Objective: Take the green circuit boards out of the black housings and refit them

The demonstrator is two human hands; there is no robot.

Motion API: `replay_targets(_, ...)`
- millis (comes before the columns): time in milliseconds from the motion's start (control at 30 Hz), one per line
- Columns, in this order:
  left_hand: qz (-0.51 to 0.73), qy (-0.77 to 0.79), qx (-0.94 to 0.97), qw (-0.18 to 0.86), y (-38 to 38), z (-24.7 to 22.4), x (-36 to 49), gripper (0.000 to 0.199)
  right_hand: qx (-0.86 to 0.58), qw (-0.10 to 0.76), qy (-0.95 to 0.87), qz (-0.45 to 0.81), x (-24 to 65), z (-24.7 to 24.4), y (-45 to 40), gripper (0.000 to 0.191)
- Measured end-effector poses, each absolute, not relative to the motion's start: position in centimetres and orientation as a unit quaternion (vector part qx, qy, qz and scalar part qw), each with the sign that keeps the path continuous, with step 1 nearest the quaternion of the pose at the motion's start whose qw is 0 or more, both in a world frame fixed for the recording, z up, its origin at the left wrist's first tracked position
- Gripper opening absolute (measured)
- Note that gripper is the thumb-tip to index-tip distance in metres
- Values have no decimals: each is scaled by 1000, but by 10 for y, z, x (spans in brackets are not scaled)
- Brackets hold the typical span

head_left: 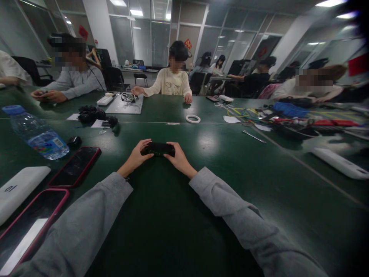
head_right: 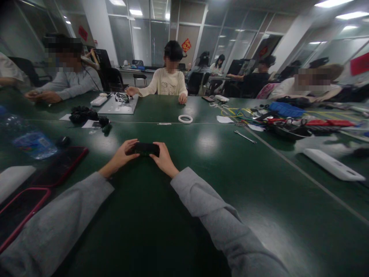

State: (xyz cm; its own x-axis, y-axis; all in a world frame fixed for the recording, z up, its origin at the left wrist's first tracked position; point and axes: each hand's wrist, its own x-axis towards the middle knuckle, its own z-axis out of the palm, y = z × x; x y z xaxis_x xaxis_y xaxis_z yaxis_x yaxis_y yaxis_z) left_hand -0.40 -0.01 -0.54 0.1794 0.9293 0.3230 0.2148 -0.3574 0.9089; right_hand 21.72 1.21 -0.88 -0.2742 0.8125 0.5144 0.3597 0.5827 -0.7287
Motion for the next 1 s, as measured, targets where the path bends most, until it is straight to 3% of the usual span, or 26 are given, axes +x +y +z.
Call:
replay_targets(167, 482, 442, 659, 371, 1, -6, -2, 72, -380, 469, -764, 226, 217, -8, 11, 47)
replay_targets(500, 480, 456, 637, 395, -3, 0, 0, 51, -379, 414, -823, 89, 216, 1, 3, 49)
replay_targets(1000, 461, 435, 637, 439, -7, 6, -5, 36, -416, 439, -789, 111, 215, 5, -2, 49)
